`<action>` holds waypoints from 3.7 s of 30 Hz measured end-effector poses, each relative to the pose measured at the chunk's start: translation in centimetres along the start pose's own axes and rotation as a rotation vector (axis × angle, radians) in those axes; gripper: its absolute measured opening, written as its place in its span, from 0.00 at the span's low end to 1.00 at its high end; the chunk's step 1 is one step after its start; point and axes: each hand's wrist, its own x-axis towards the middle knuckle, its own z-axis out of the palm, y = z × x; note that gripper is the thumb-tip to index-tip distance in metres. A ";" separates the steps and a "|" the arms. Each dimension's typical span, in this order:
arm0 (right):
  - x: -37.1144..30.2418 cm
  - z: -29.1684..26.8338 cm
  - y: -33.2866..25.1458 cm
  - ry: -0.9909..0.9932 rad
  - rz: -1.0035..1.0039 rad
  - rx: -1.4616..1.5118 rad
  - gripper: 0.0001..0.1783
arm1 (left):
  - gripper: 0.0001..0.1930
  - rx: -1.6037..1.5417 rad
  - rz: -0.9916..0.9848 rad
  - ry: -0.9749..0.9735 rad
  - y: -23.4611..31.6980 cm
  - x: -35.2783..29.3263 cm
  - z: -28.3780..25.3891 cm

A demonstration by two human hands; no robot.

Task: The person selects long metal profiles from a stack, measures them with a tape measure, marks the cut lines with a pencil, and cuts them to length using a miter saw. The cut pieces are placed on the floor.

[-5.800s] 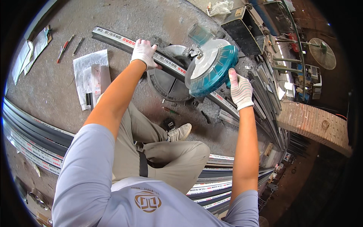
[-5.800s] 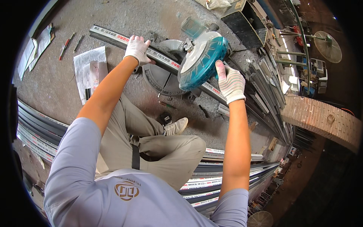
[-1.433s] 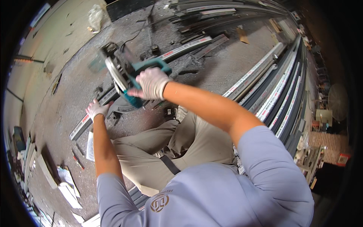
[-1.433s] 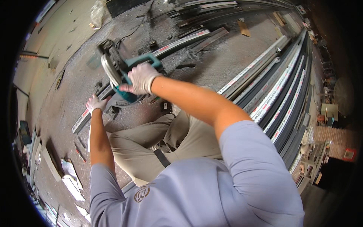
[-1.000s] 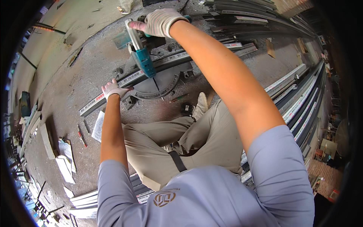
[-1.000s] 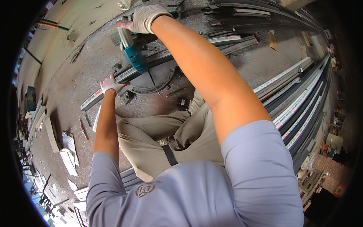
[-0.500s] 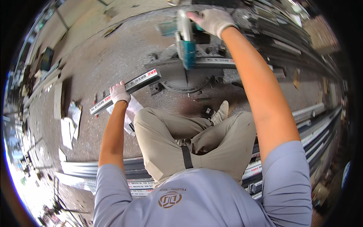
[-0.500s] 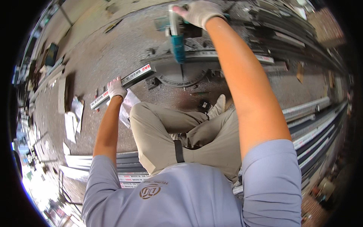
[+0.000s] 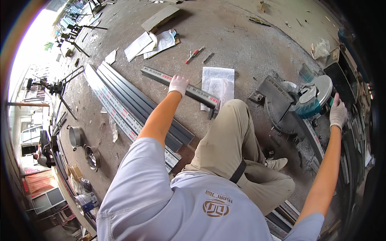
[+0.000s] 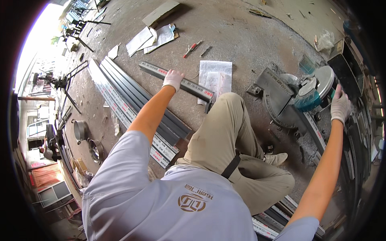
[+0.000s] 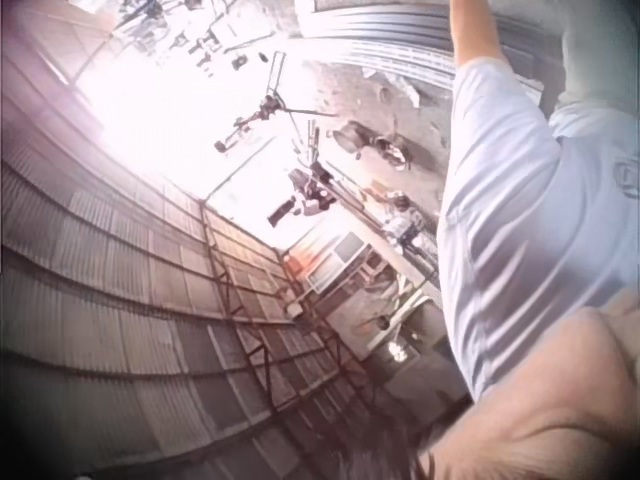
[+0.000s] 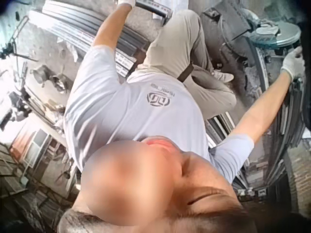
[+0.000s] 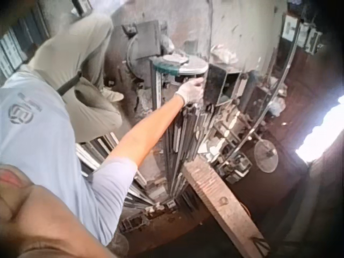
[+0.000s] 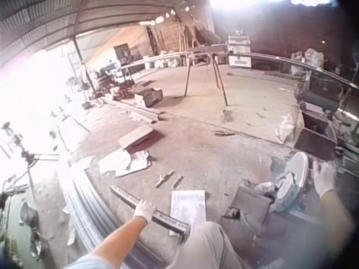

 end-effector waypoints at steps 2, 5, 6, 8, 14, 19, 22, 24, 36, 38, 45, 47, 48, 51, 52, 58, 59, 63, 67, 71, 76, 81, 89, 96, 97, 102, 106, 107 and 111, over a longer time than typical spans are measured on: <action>-0.3 -1.0 -1.2 -0.007 0.003 0.010 0.51 | 0.15 -0.027 0.004 0.005 -0.4 -2.5 3.0; -0.9 -1.7 -1.3 -0.034 0.018 0.014 0.51 | 0.27 -0.018 0.030 -0.217 1.2 -5.7 4.7; -1.0 -2.2 -1.6 -0.047 0.022 0.030 0.51 | 0.31 -0.034 0.020 -0.276 1.6 -6.8 5.6; -0.6 -2.0 -1.2 -0.050 0.022 0.041 0.51 | 0.35 -0.072 -0.059 -0.381 1.9 -9.0 8.6; 0.7 -1.6 -0.3 -0.088 -0.061 0.091 0.50 | 0.43 -0.109 -0.122 -0.394 1.2 -12.4 10.1; -0.5 -1.5 1.0 0.023 -0.239 0.194 0.38 | 0.38 -0.165 -0.175 -0.373 0.7 -12.7 8.9; -0.9 -0.9 3.0 0.081 -0.390 0.268 0.30 | 0.33 -0.290 -0.206 -0.114 1.3 -13.7 9.7; -3.8 0.3 3.9 0.291 -0.310 0.170 0.30 | 0.31 -0.411 -0.176 -0.034 2.4 -14.3 8.2; -19.4 12.5 15.3 -0.174 -0.002 -0.196 0.37 | 0.35 -0.997 0.405 0.275 14.7 -20.8 -11.1; -20.0 14.3 16.0 -0.316 0.094 -0.178 0.42 | 0.38 -0.939 0.443 0.172 16.8 -21.7 -12.2; -16.9 15.7 13.2 -0.453 0.040 -0.116 0.46 | 0.37 -0.873 0.348 0.145 17.6 -22.6 -13.5; -16.5 14.8 12.3 -0.367 0.005 -0.027 0.46 | 0.35 -0.853 0.305 0.135 17.5 -23.2 -14.1; -16.2 17.5 15.4 -0.313 -0.039 -0.004 0.46 | 0.35 -0.781 0.373 0.051 17.6 -21.2 -15.4; -15.5 22.0 15.5 -0.331 0.087 0.039 0.52 | 0.38 -0.770 0.383 0.109 17.9 -19.9 -15.5; -15.4 20.4 13.4 -0.375 0.117 -0.015 0.54 | 0.38 -0.741 0.339 0.085 17.7 -20.3 -15.2; -15.8 20.5 13.3 -0.358 0.024 -0.085 0.41 | 0.39 -0.748 0.325 0.058 19.3 -20.3 -13.0; -16.6 20.4 13.4 -0.330 0.010 -0.037 0.41 | 0.39 -0.750 0.326 0.062 19.2 -20.3 -12.9; -20.6 17.9 13.1 -0.471 0.034 0.081 0.41 | 0.40 -0.763 0.325 0.064 18.8 -21.0 -12.5; -24.6 19.3 13.1 -0.434 0.023 0.050 0.44 | 0.39 -0.767 0.329 0.125 17.7 -21.5 -12.4; -29.7 18.6 20.4 -0.324 -0.074 0.268 0.54 | 0.35 -0.882 0.473 0.186 18.7 -19.2 -15.1; -26.9 9.5 16.5 -0.433 -0.166 0.024 0.48 | 0.36 -0.991 0.363 0.306 17.7 -22.2 -11.9; -28.1 4.2 18.8 -0.717 0.001 -0.445 0.49 | 0.38 -0.965 0.355 0.223 19.2 -22.4 -12.0; -26.9 -4.0 16.8 -0.831 0.026 -0.632 0.53 | 0.35 -1.068 0.377 0.248 17.3 -22.0 -11.0; -25.4 -5.9 15.2 -0.895 -0.047 -0.755 0.57 | 0.33 -1.147 0.374 0.296 17.0 -22.3 -10.4; -25.3 -6.3 14.8 -0.891 -0.047 -0.758 0.58 | 0.33 -1.153 0.373 0.299 17.0 -22.4 -10.4; -24.9 -7.8 14.0 -0.918 -0.055 -0.782 0.61 | 0.32 -1.159 0.380 0.300 17.0 -22.5 -10.5; -25.1 -7.7 14.6 -0.929 -0.045 -0.777 0.59 | 0.32 -1.162 0.383 0.283 16.9 -22.6 -10.8; -25.2 -7.8 14.4 -0.929 -0.050 -0.786 0.59 | 0.32 -1.161 0.383 0.283 16.9 -22.6 -10.7; -25.1 -8.6 13.4 -0.923 -0.056 -0.791 0.59 | 0.32 -1.171 0.386 0.277 16.8 -22.6 -10.6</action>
